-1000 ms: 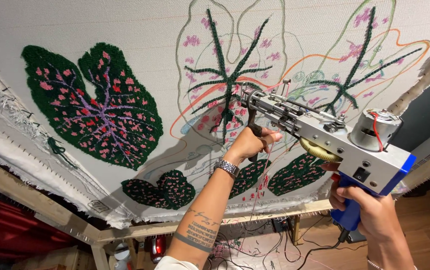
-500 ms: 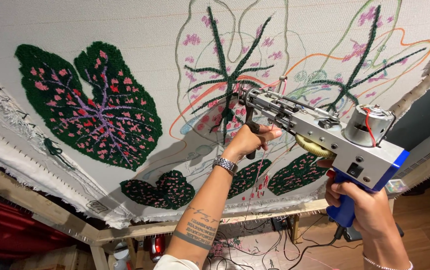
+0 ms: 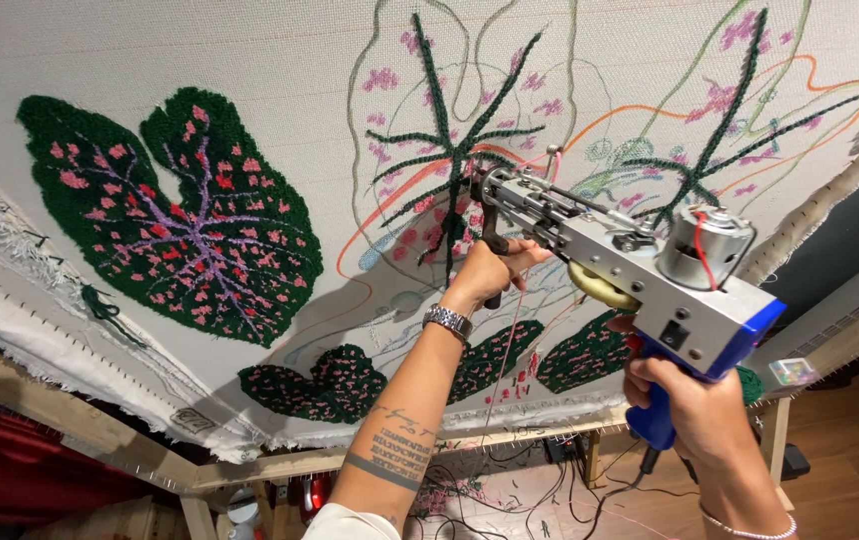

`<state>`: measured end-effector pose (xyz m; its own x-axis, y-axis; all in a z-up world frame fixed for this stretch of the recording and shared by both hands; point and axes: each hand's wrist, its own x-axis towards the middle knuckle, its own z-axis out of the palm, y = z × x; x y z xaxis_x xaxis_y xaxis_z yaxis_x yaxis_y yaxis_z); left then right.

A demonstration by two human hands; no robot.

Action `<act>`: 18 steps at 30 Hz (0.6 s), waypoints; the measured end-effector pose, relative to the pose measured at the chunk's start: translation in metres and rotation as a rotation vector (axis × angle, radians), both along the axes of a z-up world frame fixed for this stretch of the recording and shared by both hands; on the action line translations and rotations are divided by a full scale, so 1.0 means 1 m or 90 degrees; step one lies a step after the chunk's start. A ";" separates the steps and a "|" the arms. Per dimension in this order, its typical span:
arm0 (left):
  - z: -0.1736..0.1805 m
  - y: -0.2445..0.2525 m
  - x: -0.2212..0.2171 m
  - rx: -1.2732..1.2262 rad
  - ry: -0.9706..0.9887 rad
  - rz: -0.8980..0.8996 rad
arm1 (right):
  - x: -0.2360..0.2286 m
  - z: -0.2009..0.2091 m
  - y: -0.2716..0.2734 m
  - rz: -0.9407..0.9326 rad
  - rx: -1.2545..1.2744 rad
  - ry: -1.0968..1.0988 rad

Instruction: Using a tufting gun to create a floral pattern on a vertical canvas frame.

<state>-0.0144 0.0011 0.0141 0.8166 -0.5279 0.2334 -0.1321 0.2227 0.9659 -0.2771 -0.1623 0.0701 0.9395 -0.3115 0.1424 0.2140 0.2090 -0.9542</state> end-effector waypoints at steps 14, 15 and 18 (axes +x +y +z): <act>0.014 0.009 0.011 0.061 -0.020 0.005 | 0.012 -0.008 0.015 -0.018 0.021 -0.032; 0.018 0.008 0.008 0.052 -0.026 0.000 | 0.013 -0.012 0.011 -0.013 0.024 -0.036; 0.031 0.009 0.002 0.099 -0.032 0.016 | 0.012 0.010 0.023 -0.034 0.024 -0.021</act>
<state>-0.0120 0.0105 0.0454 0.8196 -0.5399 0.1916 -0.1848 0.0674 0.9805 -0.2655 -0.1396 0.0802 0.9166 -0.3661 0.1605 0.2569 0.2319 -0.9382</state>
